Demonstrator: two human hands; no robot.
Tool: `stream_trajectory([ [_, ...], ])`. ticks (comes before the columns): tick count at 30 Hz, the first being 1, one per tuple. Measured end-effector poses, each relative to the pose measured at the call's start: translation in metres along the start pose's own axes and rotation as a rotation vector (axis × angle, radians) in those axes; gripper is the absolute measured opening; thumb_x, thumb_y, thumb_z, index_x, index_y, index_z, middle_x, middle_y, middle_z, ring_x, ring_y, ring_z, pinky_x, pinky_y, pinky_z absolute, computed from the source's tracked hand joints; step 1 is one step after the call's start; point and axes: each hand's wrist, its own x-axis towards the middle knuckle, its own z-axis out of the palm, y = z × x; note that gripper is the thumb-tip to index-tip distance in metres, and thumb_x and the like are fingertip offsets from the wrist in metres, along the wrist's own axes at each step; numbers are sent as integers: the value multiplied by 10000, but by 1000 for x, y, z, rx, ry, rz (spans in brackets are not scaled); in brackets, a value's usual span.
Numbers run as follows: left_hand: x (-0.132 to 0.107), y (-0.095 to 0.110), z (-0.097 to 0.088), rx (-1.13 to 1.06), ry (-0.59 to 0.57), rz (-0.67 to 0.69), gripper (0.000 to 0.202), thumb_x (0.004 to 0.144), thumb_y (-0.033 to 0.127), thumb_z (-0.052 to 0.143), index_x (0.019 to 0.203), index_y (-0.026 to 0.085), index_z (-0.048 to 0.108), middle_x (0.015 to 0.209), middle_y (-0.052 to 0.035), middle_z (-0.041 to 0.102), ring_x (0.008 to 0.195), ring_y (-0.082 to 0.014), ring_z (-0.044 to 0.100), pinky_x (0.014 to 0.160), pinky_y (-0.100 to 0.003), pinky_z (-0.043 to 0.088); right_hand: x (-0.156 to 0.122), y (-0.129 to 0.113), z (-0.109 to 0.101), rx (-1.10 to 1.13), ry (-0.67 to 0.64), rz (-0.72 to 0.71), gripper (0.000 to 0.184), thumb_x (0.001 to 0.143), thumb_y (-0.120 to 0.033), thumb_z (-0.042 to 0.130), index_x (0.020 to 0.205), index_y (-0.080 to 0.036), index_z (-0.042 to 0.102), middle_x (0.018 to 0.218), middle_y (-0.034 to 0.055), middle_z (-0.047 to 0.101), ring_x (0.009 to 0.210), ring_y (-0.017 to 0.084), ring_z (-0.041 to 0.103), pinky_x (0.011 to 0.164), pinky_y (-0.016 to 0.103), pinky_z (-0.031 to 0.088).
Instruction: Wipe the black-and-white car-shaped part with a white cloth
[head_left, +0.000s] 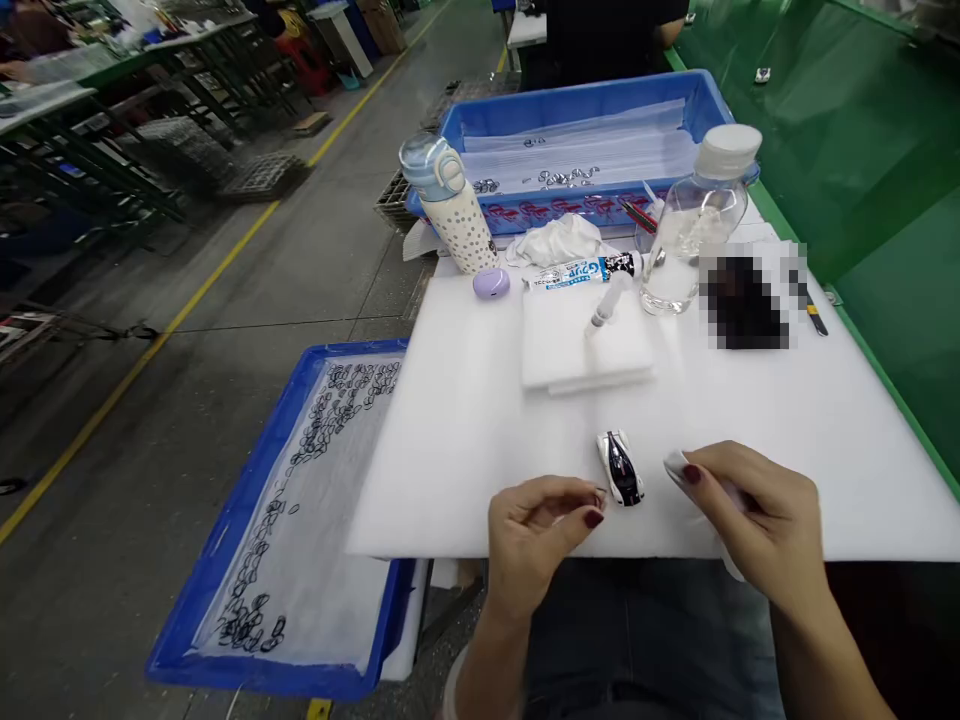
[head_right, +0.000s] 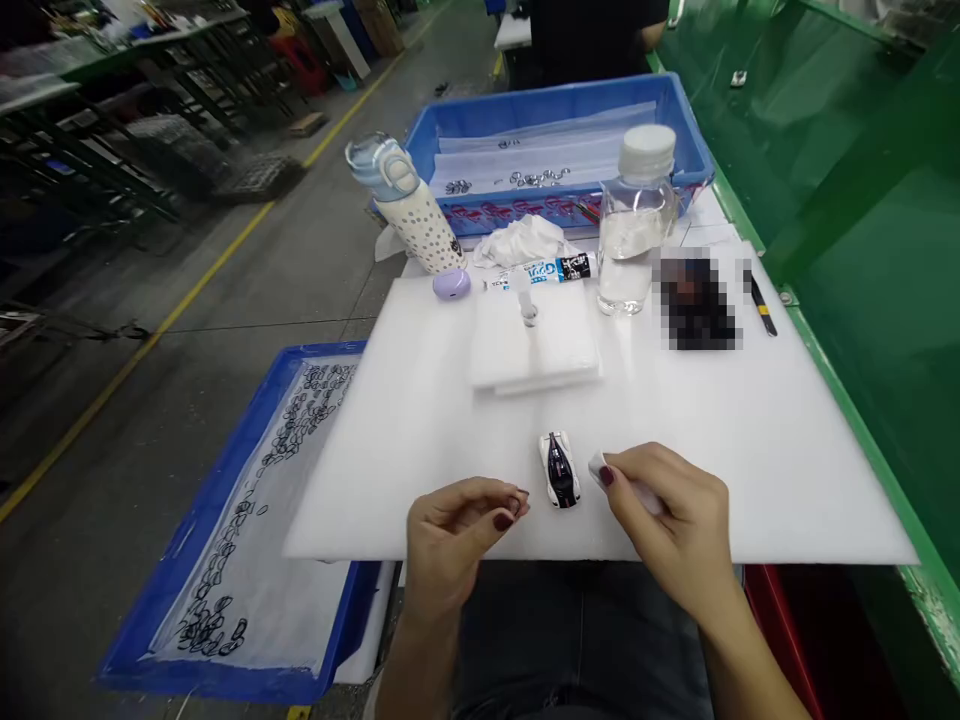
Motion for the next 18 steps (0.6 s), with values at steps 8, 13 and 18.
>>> stream_trajectory([
  [8, 6, -5, 18, 856, 11, 578, 144, 855, 122, 696, 979, 173, 748, 867, -58, 755, 788, -180, 709, 705, -296, 607, -4, 6, 13, -77, -28, 35, 94, 917, -188, 612, 906, -213, 702, 772, 7, 687, 597, 112, 588, 541, 246, 459],
  [13, 5, -14, 24, 968, 17, 692, 148, 880, 142, 673, 1013, 183, 724, 834, -48, 710, 747, -170, 669, 661, -287, 587, -1, 6, 14, -116, -116, 56, 117, 932, -217, 586, 924, -209, 703, 779, 16, 684, 577, 108, 587, 499, 233, 445],
  [18, 3, -16, 24, 996, 44, 685, 149, 878, 157, 686, 1023, 186, 710, 866, -48, 692, 771, -167, 665, 687, -287, 580, 0, 9, 18, -172, -190, 65, 121, 933, -252, 592, 941, -189, 695, 817, 28, 686, 609, 114, 631, 517, 228, 475],
])
